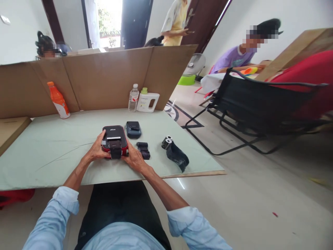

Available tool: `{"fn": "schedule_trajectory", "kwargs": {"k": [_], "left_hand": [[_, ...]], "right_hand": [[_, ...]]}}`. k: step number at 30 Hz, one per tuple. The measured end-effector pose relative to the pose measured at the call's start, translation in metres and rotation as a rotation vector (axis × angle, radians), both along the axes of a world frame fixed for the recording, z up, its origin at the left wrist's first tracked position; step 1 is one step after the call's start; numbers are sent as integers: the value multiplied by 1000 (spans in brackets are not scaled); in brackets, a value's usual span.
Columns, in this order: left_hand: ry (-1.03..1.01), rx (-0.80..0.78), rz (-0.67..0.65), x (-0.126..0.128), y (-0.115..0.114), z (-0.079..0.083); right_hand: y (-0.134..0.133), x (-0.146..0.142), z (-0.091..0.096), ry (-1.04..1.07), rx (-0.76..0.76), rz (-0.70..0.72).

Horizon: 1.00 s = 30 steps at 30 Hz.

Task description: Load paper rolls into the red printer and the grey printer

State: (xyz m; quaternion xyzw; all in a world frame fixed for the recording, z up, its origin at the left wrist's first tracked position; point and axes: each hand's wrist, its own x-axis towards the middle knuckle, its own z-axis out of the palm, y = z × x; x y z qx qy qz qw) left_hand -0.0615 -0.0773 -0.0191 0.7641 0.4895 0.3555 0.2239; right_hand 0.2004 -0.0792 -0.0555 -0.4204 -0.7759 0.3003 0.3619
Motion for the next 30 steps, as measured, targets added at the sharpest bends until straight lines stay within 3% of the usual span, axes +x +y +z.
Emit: {"fn": "schedule_trajectory", "kwargs": {"k": [5,8,15,21,26,30], "left_hand": [[-80,13,34,7,-2,-7],[-118,47,78,-2,-8,-1],[-90,101,259,-77,-17,36],[-31,30,388,-116,-21,37],[-40,-46,481,-113,-30,28],[118,181,575,-93,-52,29]], "right_hand": [[4,-4,-5,11,86,11],[10,-16,2,16,140,43],[31,-98,33,-32,111,176],[39,-149,33,-64,-4,247],[34,-143,29,-117,30,275],[21,-109,18,-191,169,225]]}}
